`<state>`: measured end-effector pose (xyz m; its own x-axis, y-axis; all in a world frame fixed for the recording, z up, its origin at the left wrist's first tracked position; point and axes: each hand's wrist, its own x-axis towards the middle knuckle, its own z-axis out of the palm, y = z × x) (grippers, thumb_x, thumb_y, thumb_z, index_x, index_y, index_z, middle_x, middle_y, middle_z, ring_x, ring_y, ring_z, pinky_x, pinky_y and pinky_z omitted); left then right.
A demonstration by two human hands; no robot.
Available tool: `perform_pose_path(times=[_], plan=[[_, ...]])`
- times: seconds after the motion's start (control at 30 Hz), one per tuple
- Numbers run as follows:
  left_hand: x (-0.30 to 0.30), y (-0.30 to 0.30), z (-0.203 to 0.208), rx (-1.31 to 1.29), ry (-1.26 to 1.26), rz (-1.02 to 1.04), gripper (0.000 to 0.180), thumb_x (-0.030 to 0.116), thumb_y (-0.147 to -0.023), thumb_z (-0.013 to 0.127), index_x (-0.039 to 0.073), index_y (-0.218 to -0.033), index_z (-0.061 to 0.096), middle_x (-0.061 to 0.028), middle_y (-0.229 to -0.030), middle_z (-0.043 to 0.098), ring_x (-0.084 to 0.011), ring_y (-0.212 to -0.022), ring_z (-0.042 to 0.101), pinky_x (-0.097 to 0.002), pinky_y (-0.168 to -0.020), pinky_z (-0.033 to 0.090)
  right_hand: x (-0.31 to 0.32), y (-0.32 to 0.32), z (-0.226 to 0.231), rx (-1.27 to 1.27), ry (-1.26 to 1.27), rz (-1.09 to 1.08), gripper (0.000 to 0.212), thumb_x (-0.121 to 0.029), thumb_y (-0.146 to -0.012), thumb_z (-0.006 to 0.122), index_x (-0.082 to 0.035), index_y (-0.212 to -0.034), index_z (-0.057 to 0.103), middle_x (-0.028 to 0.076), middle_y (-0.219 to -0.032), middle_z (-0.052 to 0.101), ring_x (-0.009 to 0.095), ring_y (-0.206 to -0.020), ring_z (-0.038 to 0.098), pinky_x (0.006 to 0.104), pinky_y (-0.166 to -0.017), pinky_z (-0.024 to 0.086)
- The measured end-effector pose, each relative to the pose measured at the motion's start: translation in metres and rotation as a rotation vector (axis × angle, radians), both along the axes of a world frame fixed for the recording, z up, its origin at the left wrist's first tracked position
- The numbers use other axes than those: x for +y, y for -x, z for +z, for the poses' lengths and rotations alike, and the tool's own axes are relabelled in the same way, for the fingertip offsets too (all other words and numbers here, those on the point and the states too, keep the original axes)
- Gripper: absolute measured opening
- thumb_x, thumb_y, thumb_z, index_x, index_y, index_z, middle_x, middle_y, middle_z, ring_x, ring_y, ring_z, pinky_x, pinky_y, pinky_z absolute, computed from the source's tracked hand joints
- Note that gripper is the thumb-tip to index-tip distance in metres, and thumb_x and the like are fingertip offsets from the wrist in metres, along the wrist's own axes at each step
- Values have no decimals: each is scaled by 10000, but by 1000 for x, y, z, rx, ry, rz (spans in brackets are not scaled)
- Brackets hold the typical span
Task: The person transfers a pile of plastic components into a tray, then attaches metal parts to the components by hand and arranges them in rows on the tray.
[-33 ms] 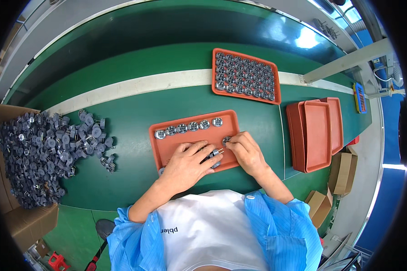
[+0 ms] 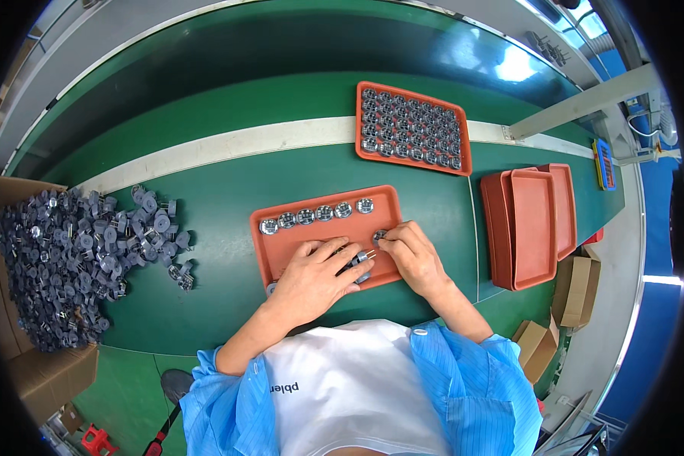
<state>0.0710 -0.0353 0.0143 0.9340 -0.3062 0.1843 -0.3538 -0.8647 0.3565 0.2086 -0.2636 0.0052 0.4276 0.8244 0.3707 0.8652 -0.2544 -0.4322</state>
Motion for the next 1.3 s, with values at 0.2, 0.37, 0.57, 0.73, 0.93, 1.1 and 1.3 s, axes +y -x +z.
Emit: perform_pose_path(times=[0.2,0.37,0.57,0.73,0.93,1.1,1.3], plan=[[0,1,-2,3,3,12,495,416,-953,756,234,-1411,708,-14,-1442,643,-218,-1379,578,-429,-1071,464,7,-11,31,62,-47,62,214,-53,-817,820,-37,-1029,798,90,-1097,743,303,-996,713,418,-795,589],[0,1,-1,3,28,7,564,404,-900,804,245,-1432,705,-16,-1479,647,-233,-1364,610,-437,-1050,481,17,-38,26,97,-155,-142,181,-104,-802,893,-66,-959,812,50,-955,759,290,-914,707,417,-806,546],[14,-4,9,142,404,5,653,475,-928,796,140,-1476,677,-110,-1529,642,-329,-1386,615,-489,-1107,482,47,-44,9,-8,-29,-99,154,-98,-777,869,-87,-916,802,21,-949,709,252,-944,645,418,-797,488],[27,-19,1,212,467,65,642,510,-1008,723,46,-1448,674,-163,-1507,651,-362,-1368,621,-519,-1145,475,51,-44,9,-66,-4,-49,155,-78,-768,838,-107,-918,811,-4,-964,711,236,-970,652,408,-804,493],[28,-23,-3,213,424,92,589,476,-1033,706,27,-1415,700,-156,-1550,627,-345,-1394,604,-501,-1159,472,44,-42,14,-54,-7,-50,174,-60,-791,833,-89,-962,822,10,-1029,742,242,-1032,667,409,-835,508],[30,-21,-6,225,446,93,585,477,-1025,717,41,-1415,707,-142,-1562,620,-344,-1420,585,-500,-1173,461,15,-31,39,206,76,-14,263,-59,-821,846,-68,-1083,818,50,-1107,761,285,-1045,687,431,-902,523],[31,-19,-1,254,484,19,595,437,-993,763,70,-1455,685,-121,-1562,630,-359,-1470,550,-524,-1199,423,11,-18,31,245,210,6,215,-37,-839,826,-78,-1048,795,52,-1090,762,277,-1054,687,426,-906,512]])
